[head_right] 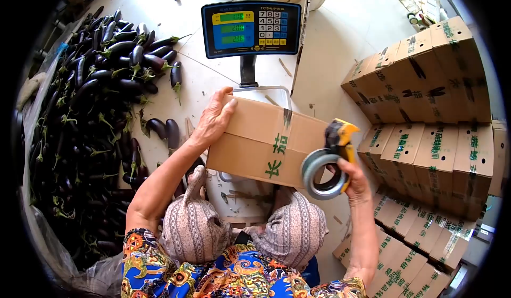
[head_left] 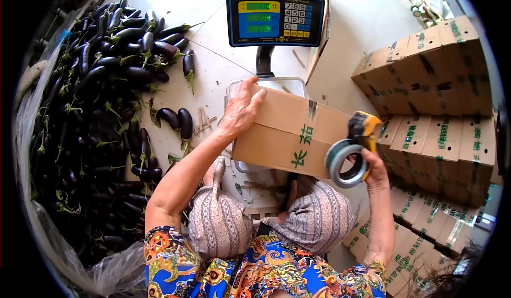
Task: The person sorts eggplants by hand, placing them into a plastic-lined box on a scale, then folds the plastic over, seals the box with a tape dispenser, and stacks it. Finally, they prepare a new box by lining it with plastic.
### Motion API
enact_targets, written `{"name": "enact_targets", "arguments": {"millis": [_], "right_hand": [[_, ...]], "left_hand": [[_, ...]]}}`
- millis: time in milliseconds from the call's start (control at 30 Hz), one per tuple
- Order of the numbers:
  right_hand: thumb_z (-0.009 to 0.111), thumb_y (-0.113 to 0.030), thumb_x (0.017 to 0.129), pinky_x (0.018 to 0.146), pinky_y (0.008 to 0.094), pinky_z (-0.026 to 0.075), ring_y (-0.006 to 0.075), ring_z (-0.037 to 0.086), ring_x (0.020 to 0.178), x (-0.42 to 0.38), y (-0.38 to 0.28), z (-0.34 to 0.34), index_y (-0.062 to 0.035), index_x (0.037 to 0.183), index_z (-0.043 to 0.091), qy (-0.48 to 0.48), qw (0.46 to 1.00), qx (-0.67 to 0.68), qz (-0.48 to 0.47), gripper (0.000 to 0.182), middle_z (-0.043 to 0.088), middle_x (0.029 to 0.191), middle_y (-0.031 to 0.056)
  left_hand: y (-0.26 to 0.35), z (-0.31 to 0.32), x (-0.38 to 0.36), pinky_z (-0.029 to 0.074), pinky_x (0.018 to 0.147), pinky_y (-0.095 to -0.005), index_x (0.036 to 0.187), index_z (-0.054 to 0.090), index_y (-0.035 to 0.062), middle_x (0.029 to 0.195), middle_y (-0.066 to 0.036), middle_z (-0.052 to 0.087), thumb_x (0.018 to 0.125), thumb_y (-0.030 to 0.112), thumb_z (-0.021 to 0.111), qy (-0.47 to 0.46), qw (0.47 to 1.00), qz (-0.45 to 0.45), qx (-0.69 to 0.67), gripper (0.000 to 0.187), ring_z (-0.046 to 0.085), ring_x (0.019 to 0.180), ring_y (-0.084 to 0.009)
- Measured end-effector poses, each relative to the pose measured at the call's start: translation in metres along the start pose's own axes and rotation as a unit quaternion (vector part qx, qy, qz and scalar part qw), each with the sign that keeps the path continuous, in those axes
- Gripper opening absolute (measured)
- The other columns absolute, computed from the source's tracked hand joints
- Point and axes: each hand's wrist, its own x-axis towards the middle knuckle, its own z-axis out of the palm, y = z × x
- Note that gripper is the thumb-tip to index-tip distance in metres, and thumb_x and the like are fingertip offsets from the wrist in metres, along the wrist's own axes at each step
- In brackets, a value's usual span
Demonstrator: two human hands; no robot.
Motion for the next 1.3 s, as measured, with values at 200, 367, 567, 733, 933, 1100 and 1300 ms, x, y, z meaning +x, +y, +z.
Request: {"name": "enact_targets", "arguments": {"millis": [200, 367, 567, 733, 933, 1100, 1300], "right_hand": [[0.073, -0.033, 0.076, 0.09, 0.0288, 0.05, 0.0145, 0.061, 0.1, -0.021, -0.029, 0.046, 0.0014, 0.129, 0.053, -0.017, 0.985, -0.168, 0.026, 0.067, 0.064, 0.109, 0.0054], [0.084, -0.033, 0.07, 0.084, 0.0287, 0.05, 0.0143, 0.06, 0.094, -0.038, -0.059, 0.062, -0.0016, 0.118, 0.055, 0.03, 0.931, -0.352, -0.089, 0.064, 0.063, 0.102, 0.0054], [0.09, -0.03, 0.068, 0.082, 0.0361, 0.055, 0.0257, 0.07, 0.088, -0.039, -0.055, 0.106, -0.0027, 0.118, 0.053, 0.029, 0.824, -0.485, -0.291, 0.068, 0.068, 0.098, 0.0142], [0.089, -0.029, 0.067, 0.081, 0.0371, 0.057, 0.0291, 0.071, 0.089, -0.029, -0.049, 0.128, -0.0059, 0.118, 0.053, 0.009, 0.778, -0.538, -0.324, 0.067, 0.069, 0.098, 0.0147], [0.086, -0.02, 0.064, 0.083, 0.0365, 0.055, 0.0275, 0.071, 0.093, -0.015, -0.044, 0.14, -0.0058, 0.121, 0.051, -0.021, 0.79, -0.526, -0.315, 0.068, 0.069, 0.102, 0.0149], [0.086, -0.021, 0.065, 0.083, 0.0376, 0.056, 0.0303, 0.071, 0.09, -0.011, -0.048, 0.151, -0.0059, 0.117, 0.053, -0.037, 0.759, -0.568, -0.316, 0.064, 0.069, 0.1, 0.0155], [0.087, -0.02, 0.063, 0.079, 0.0398, 0.056, 0.0355, 0.069, 0.088, -0.013, -0.05, 0.168, -0.0047, 0.116, 0.052, -0.057, 0.71, -0.625, -0.319, 0.066, 0.067, 0.099, 0.0173]], "left_hand": [[0.017, 0.013, 0.003, 0.042, 0.1, -0.0502, 0.139, 0.04, -0.0002, 0.13, -0.026, 0.053, 0.099, 0.04, 0.052, -0.043, 0.99, -0.032, 0.127, 0.058, 0.052, 0.119, -0.0461], [0.021, 0.019, 0.011, 0.044, 0.098, -0.0489, 0.138, 0.044, 0.0025, 0.126, -0.024, 0.056, 0.098, 0.036, 0.054, 0.087, 0.95, 0.179, 0.239, 0.053, 0.056, 0.111, -0.0426], [0.103, -0.009, -0.028, 0.048, 0.09, -0.035, 0.126, 0.058, 0.004, 0.105, -0.011, 0.066, 0.099, 0.066, 0.031, -0.228, 0.947, -0.007, -0.228, 0.073, 0.063, 0.103, -0.0214], [0.127, -0.009, -0.038, 0.05, 0.074, -0.0253, 0.114, 0.064, 0.0023, 0.099, -0.005, 0.068, 0.098, 0.045, 0.055, -0.269, 0.933, -0.073, -0.227, 0.047, 0.064, 0.091, -0.0108], [0.077, -0.008, -0.036, 0.057, 0.081, -0.0293, 0.118, 0.064, 0.0027, 0.103, -0.005, 0.069, 0.1, 0.024, 0.055, -0.275, 0.813, -0.163, -0.486, 0.03, 0.067, 0.091, -0.0123], [0.071, -0.011, -0.037, 0.055, 0.074, -0.0248, 0.11, 0.065, 0.0018, 0.093, -0.004, 0.068, 0.102, 0.021, 0.054, -0.242, 0.867, -0.132, -0.416, 0.024, 0.065, 0.081, -0.0089], [0.058, -0.011, -0.038, 0.049, 0.061, -0.0218, 0.095, 0.065, -0.002, 0.077, 0.0, 0.063, 0.099, 0.015, 0.059, -0.107, 0.959, -0.02, -0.263, 0.018, 0.057, 0.069, -0.0048]]}}
